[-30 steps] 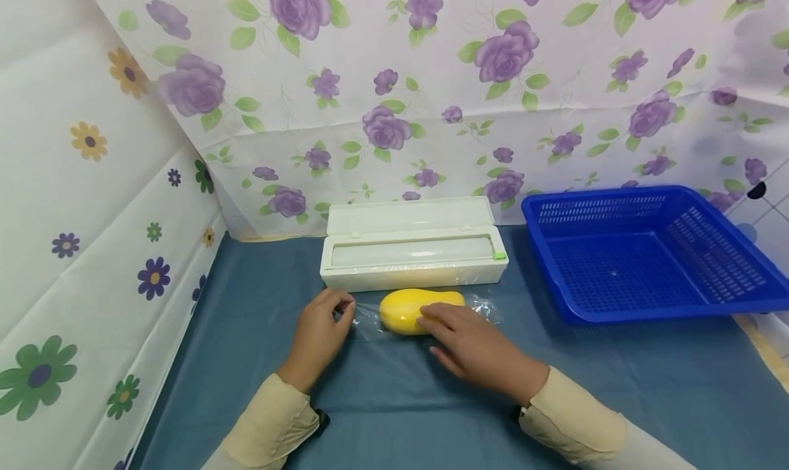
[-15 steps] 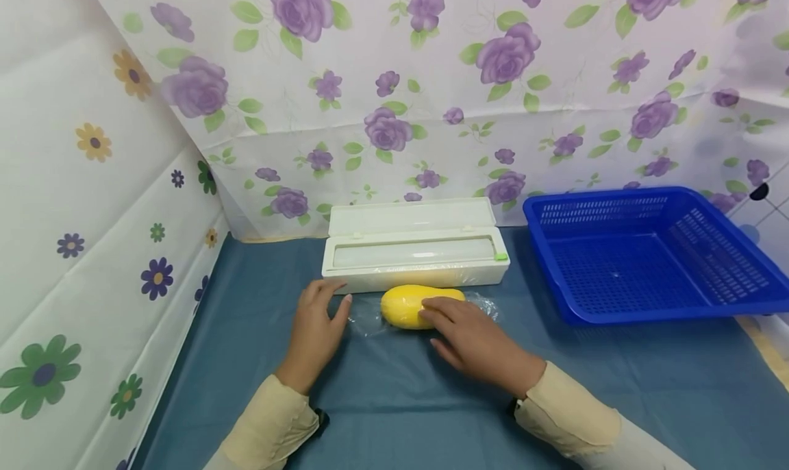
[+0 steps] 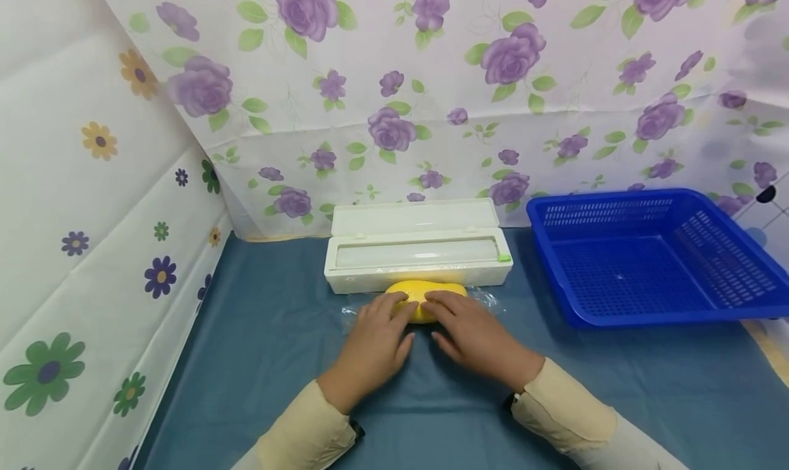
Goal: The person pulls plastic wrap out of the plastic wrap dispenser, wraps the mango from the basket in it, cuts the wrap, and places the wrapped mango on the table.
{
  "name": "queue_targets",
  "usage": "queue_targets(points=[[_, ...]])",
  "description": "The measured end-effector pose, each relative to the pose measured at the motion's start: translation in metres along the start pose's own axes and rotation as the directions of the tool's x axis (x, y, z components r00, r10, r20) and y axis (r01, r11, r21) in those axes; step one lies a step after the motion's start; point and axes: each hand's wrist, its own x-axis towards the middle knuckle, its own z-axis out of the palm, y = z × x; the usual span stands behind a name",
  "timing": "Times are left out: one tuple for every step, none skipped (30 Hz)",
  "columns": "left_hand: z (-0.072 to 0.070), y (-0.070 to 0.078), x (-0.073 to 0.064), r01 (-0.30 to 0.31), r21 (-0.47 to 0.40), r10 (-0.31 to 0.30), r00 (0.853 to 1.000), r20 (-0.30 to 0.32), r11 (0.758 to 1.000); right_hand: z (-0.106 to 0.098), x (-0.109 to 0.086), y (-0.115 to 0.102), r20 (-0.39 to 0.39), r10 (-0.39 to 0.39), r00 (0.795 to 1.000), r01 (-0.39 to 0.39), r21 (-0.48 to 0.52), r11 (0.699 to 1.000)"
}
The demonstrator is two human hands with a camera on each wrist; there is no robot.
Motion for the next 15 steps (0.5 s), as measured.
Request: queue_targets(points=[[0.002, 0.003, 0.001, 0.002, 0.033, -0.002, 1.000, 0.019, 0.999, 0.000, 0.000, 0.000, 0.001, 0.005, 1.000, -0.005, 0.003, 1.000], [0.004, 0.006, 0.002, 0.007, 0.065, -0.010, 0.999, 0.036, 0.998, 0.000, 0.001, 0.000, 0.003, 0.012, 1.000, -0.012, 0.003, 1.000], [0.005, 0.008, 0.003, 0.015, 0.087, -0.019, 0.999, 0.046, 0.996, 0.001, 0.001, 0.000, 0.005, 0.016, 1.000, -0.016, 0.003, 1.000], [0.007, 0.010, 0.003, 0.024, 0.106, -0.029, 0.998, 0.051, 0.994, 0.001, 0.001, 0.001, 0.006, 0.019, 1.000, -0.019, 0.001, 1.000], [0.009, 0.011, 0.004, 0.031, 0.123, -0.038, 0.998, 0.052, 0.992, 0.001, 0.001, 0.001, 0.007, 0.020, 1.000, -0.020, 0.000, 1.000], [0.011, 0.012, 0.004, 0.038, 0.136, -0.045, 0.998, 0.049, 0.990, 0.002, 0.001, 0.001, 0.008, 0.021, 1.000, -0.021, -0.001, 1.000], [0.013, 0.013, 0.004, 0.044, 0.151, -0.051, 0.998, 0.046, 0.987, 0.002, 0.001, 0.001, 0.008, 0.019, 1.000, -0.019, -0.005, 1.000], [0.015, 0.013, 0.004, 0.050, 0.161, -0.057, 0.998, 0.039, 0.986, 0.003, 0.001, 0.001, 0.007, 0.015, 1.000, -0.015, -0.010, 1.000], [0.017, 0.013, 0.004, 0.054, 0.172, -0.060, 0.998, 0.030, 0.984, 0.003, 0.001, 0.001, 0.009, 0.011, 1.000, -0.011, -0.013, 1.000], [0.018, 0.013, 0.004, 0.057, 0.182, -0.062, 0.998, 0.022, 0.982, 0.003, 0.001, 0.001, 0.009, 0.007, 1.000, -0.007, -0.015, 1.000], [0.019, 0.013, 0.004, 0.059, 0.191, -0.063, 0.998, 0.015, 0.980, 0.004, 0.001, 0.001, 0.010, 0.004, 1.000, -0.004, -0.016, 1.000], [0.021, 0.013, 0.004, 0.060, 0.198, -0.063, 0.998, 0.008, 0.978, 0.004, 0.001, 0.001, 0.011, 0.003, 1.000, -0.002, -0.017, 1.000], [0.022, 0.013, 0.004, 0.061, 0.205, -0.063, 0.998, 0.003, 0.977, 0.004, 0.000, 0.001, 0.010, 0.001, 1.000, -0.001, -0.017, 1.000], [0.023, 0.013, 0.004, 0.060, 0.211, -0.061, 0.998, -0.002, 0.976, 0.004, 0.000, 0.001, 0.011, 0.002, 1.000, -0.002, -0.014, 1.000], [0.024, 0.013, 0.005, 0.060, 0.215, -0.059, 0.998, -0.009, 0.975, 0.004, 0.000, 0.001, 0.012, 0.004, 1.000, -0.004, -0.012, 1.000]])
